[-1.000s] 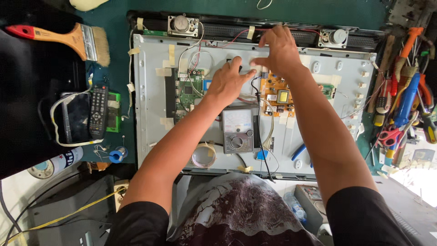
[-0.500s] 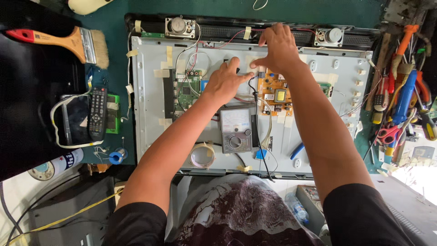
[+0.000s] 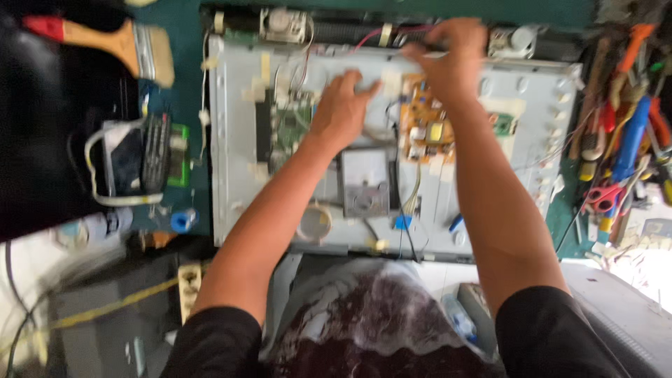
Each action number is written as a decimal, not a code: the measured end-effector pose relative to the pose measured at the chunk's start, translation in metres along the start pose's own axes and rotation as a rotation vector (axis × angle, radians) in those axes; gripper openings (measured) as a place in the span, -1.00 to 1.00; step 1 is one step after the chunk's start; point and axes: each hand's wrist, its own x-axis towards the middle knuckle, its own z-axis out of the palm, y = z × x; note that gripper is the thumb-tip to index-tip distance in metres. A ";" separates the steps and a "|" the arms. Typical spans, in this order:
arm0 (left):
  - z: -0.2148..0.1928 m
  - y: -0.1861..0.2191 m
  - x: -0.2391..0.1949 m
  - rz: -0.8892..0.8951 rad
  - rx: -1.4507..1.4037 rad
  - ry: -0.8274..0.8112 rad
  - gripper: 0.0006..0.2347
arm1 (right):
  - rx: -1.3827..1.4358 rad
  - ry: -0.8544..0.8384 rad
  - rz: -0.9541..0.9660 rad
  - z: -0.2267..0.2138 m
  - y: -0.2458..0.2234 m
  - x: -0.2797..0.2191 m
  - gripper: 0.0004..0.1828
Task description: The person works on the internal components of a disassembled television, using electrical tape to secure wires and connectors. They use a red utility knife to cut the tape and pliers to manipulate the wiring on the circuit boards.
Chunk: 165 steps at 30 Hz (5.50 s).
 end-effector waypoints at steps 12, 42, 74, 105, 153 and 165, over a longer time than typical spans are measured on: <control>-0.070 0.057 -0.238 -0.247 -0.121 0.166 -0.85 | -0.033 0.048 0.537 -0.227 -0.010 -0.304 -0.56; 0.025 0.294 -0.281 0.052 -0.563 0.306 -0.89 | 0.791 -0.374 0.176 -0.290 -0.163 -0.251 -0.73; 0.005 0.263 -0.232 -0.260 -1.078 0.173 -0.66 | 0.008 -0.114 0.312 -0.263 -0.027 -0.284 -0.29; 0.002 0.191 -0.226 -0.032 -1.101 0.239 -0.50 | 0.134 -0.523 -0.185 -0.263 -0.181 -0.209 -0.71; -0.050 0.096 -0.103 0.207 -0.718 0.293 -0.17 | 0.463 -0.470 -0.060 -0.113 -0.134 -0.056 -0.81; -0.007 0.006 -0.008 0.016 -0.247 0.210 -0.74 | 0.019 -0.619 -0.147 -0.016 -0.013 0.010 -0.92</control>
